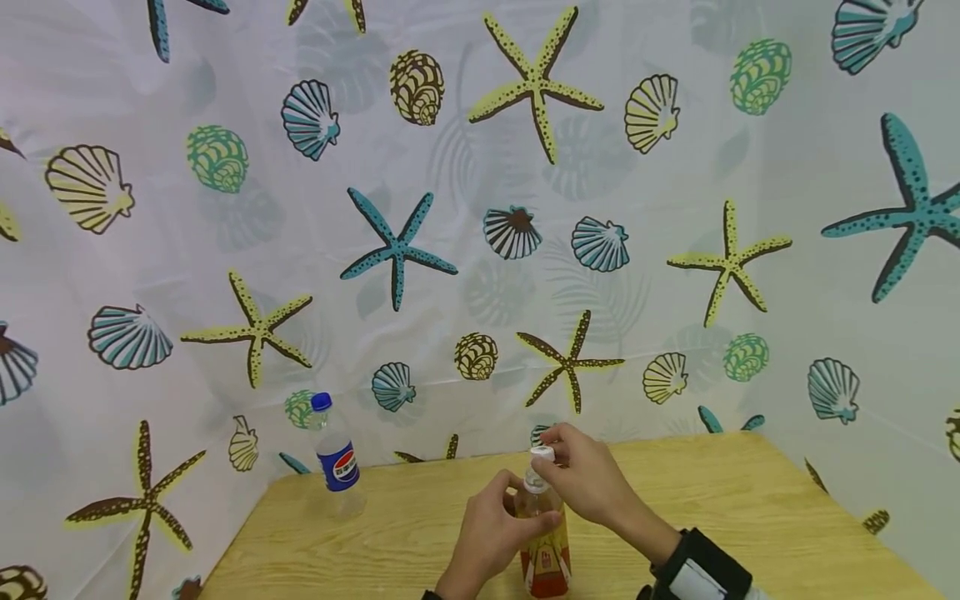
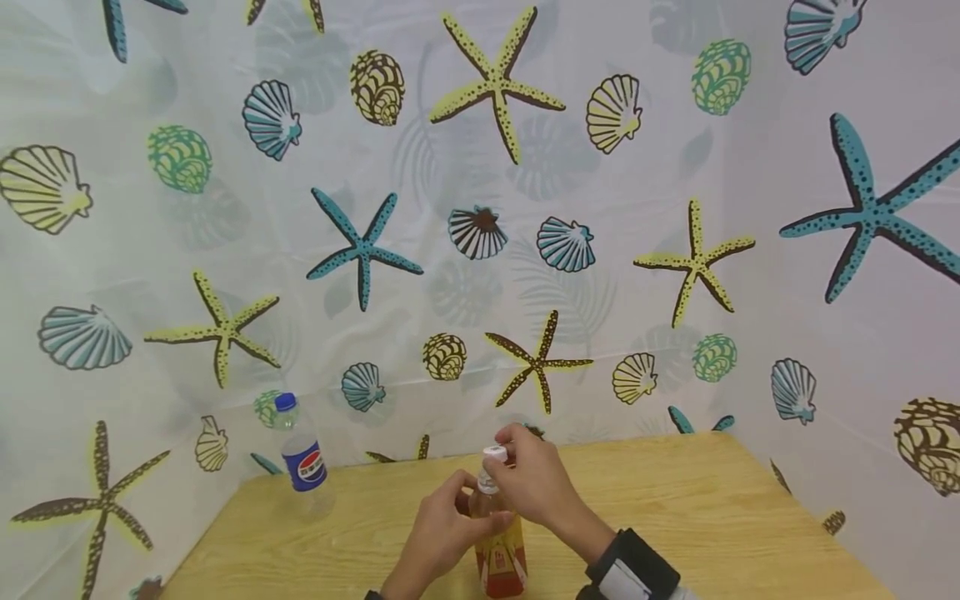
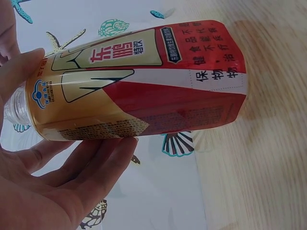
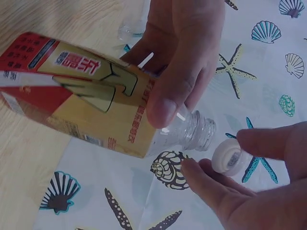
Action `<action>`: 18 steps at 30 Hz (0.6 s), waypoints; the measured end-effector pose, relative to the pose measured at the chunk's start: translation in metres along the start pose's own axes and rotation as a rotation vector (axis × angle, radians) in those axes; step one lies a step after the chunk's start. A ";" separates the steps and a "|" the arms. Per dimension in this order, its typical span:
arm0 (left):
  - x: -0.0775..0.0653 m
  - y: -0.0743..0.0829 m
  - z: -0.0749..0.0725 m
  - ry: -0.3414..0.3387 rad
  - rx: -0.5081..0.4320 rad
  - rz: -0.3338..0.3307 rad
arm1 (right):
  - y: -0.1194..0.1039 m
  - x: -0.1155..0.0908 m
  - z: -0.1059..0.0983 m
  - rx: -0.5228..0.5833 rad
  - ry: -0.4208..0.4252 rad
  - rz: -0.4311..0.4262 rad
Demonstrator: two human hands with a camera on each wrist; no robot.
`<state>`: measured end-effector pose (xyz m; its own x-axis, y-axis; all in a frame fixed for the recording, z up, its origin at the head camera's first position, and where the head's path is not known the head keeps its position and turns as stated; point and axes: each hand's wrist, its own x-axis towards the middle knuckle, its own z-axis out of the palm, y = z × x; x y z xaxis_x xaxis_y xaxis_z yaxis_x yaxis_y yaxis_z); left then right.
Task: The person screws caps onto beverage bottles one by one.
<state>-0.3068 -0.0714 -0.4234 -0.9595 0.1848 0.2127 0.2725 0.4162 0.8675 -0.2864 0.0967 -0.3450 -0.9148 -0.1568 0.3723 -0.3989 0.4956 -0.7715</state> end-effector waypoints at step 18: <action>0.001 -0.001 -0.001 0.008 0.028 0.029 | 0.006 -0.001 0.004 -0.083 -0.087 -0.142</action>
<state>-0.3077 -0.0725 -0.4239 -0.9516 0.1899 0.2416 0.3022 0.4355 0.8480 -0.2879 0.0961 -0.3517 -0.8534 -0.3018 0.4250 -0.5207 0.5318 -0.6679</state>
